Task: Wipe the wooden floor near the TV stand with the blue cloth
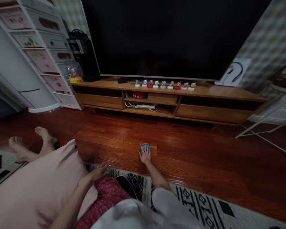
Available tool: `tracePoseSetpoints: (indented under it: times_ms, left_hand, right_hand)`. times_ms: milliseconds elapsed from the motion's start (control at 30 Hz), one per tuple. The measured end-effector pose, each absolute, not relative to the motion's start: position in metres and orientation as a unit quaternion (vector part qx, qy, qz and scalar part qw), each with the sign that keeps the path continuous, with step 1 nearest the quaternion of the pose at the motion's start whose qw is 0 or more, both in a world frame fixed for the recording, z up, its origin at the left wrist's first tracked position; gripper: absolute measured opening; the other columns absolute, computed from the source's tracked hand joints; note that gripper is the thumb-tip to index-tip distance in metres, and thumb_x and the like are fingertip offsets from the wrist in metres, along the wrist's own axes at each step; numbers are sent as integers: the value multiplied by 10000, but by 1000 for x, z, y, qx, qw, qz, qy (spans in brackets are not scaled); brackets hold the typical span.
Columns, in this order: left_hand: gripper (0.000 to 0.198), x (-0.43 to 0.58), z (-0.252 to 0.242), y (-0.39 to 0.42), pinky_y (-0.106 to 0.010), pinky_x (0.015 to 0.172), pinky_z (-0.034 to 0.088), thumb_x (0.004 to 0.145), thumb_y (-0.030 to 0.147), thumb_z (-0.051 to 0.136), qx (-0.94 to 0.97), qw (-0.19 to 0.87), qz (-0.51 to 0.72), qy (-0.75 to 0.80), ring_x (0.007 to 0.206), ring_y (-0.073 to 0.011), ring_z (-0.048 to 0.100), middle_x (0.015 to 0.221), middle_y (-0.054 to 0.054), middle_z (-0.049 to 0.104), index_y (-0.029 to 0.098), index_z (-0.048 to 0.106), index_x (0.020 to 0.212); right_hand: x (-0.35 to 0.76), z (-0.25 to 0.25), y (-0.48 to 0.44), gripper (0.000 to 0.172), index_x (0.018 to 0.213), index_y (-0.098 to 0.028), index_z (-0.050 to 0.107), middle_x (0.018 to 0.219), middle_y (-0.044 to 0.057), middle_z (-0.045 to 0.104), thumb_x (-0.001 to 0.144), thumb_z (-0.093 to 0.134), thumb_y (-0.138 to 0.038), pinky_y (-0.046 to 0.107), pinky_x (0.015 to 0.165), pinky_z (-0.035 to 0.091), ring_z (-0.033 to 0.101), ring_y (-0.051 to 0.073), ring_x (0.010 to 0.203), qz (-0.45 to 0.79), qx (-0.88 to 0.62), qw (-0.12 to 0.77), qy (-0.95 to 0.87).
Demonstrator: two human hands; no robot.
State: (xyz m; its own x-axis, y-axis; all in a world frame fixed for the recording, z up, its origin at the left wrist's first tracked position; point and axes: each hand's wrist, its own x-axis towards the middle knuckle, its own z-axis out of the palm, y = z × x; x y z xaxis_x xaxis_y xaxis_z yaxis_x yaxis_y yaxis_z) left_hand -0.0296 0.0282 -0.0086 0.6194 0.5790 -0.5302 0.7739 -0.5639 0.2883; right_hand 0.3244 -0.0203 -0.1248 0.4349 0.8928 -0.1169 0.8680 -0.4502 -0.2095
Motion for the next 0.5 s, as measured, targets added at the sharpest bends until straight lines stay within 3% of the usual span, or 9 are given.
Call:
tracePoseSetpoints:
  times_ms: [233,400,500]
  left_hand:
    - [587,-30,-7,26,-382,1168,243,933,398,441,855,248,-189,415,1474,-236,183,1575,-107,314,190,372,1478]
    - [547,-32,-13,26,-453,1158,266,940,426,432,860,258,-175,404,1467,-264,212,1552,-81,370,251,409,1457]
    - [542,-32,-12,26,-495,1151,266,938,418,434,858,260,-186,402,1458,-282,235,1540,-98,387,235,422,1448]
  right_hand:
    - [299,-141,-65,591,1541,-312,194,1627,11,134,983,285,-484,447,1178,150,100,212,1489,125,-744,60,-653]
    - [308,-159,-147,576,1539,-349,169,1630,-22,119,993,250,-511,429,1173,191,109,201,1488,123,-705,64,-695]
    - [331,-153,-147,563,1538,-331,201,1624,-7,158,997,238,-481,445,1168,202,135,208,1484,109,-752,56,-647]
